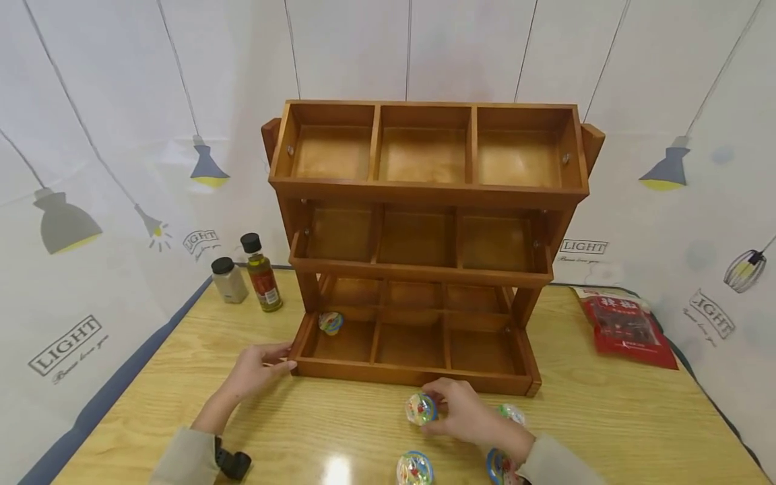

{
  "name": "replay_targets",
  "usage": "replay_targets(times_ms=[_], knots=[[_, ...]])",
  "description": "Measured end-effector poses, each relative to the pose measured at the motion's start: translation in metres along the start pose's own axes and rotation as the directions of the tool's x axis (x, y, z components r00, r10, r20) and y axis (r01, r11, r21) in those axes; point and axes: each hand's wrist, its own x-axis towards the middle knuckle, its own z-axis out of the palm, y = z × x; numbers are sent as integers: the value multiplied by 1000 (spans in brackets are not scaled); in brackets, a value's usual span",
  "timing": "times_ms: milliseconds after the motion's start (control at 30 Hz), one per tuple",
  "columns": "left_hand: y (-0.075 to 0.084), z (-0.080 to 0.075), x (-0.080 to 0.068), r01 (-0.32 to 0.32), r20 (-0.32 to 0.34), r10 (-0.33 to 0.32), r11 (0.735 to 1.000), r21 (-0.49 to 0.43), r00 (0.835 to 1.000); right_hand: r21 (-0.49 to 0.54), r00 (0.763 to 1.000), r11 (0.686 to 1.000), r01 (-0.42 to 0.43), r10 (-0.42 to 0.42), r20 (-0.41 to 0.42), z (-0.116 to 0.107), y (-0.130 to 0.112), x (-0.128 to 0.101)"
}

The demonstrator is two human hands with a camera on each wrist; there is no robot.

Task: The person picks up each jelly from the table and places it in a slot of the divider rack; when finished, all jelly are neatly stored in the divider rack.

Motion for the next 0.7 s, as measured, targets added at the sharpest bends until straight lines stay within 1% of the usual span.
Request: replay_targets(times_ms=[167, 333, 567, 700], knots=[[-1, -1, 0, 7, -2, -7, 1000, 5, 1000, 19, 1000, 999, 26, -26, 13, 3, 0, 5], [-1, 0, 0, 12, -5, -12, 1000, 6, 1000, 22, 1000, 1000, 18, -18, 11, 3, 0, 5], [-1, 0, 0, 13, -4, -13, 1000, 10, 1000, 49, 1000, 998, -29, 29, -6, 4, -1, 3], [0, 0, 0, 17, -4, -17, 1000, 8, 1000, 52, 1000, 998, -19, 20, -13, 6, -2, 2]])
